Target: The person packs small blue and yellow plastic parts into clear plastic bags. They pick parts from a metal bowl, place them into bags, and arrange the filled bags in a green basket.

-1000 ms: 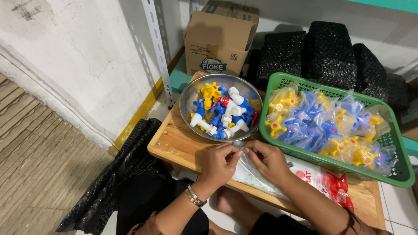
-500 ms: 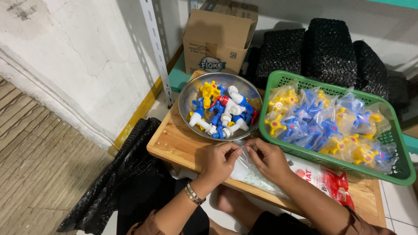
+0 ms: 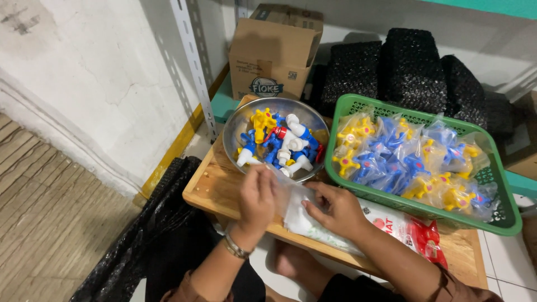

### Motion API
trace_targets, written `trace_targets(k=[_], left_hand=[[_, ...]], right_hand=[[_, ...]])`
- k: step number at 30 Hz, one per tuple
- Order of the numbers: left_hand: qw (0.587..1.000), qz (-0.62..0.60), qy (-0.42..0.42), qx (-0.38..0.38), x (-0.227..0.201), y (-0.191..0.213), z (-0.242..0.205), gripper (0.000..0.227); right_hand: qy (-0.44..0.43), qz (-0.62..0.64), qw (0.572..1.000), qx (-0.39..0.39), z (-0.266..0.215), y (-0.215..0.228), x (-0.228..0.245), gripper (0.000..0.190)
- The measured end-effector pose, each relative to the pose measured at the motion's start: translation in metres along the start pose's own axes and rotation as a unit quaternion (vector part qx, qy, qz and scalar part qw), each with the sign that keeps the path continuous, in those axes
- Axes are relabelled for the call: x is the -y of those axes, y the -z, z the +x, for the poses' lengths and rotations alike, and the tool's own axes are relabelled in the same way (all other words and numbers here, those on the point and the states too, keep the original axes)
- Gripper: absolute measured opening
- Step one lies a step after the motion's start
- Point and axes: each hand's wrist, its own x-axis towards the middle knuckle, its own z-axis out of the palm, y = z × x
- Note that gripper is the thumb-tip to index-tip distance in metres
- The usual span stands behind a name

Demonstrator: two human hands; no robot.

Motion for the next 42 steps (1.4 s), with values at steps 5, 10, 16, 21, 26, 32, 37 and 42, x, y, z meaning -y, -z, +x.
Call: trace_targets(k=[5,10,16,21,26,32,37,42], left_hand=[[0.989,-0.081,-0.118,-0.047,-0.066,-0.006,0.080,0.025],[0.957,-0.222,-0.181,0.033,-0.092,-0.063,0.124,0.024],[0.893,-0.380,-0.011,0.240,-0.060,-0.135,0.141,0.019],[0.827,-0.487,0.158,0.232,-0.017,-0.164,0.141,0.021],[0.845,-0.444,0.216,0.204,0.012,-0.165,0.139,0.023],[0.891,-0.332,0.257,0.176,0.022,-0.154,0.139,0.023],[0.892,-0.345,0.248,0.158,0.039,-0.165,0.130,0.028],[0.919,-0.307,0.212,0.126,0.022,-0.156,0.130,0.029]], right_hand=[[-0.001,-0.013,1.000,0.002,-0.001,0.002,-0.002,0.030],[-0.004,-0.014,1.000,-0.005,-0.002,0.000,-0.003,0.029],[0.120,0.086,0.989,0.013,0.000,0.017,0.010,0.035],[0.077,0.374,0.920,0.090,0.000,0.021,0.014,0.065],[0.041,0.514,0.849,0.115,0.009,0.040,0.021,0.101],[-0.007,0.606,0.795,-0.017,0.018,0.068,0.030,0.098],[-0.049,0.554,0.795,-0.243,0.032,0.080,-0.020,0.063],[-0.157,0.419,0.828,-0.338,0.064,0.125,-0.012,0.049]])
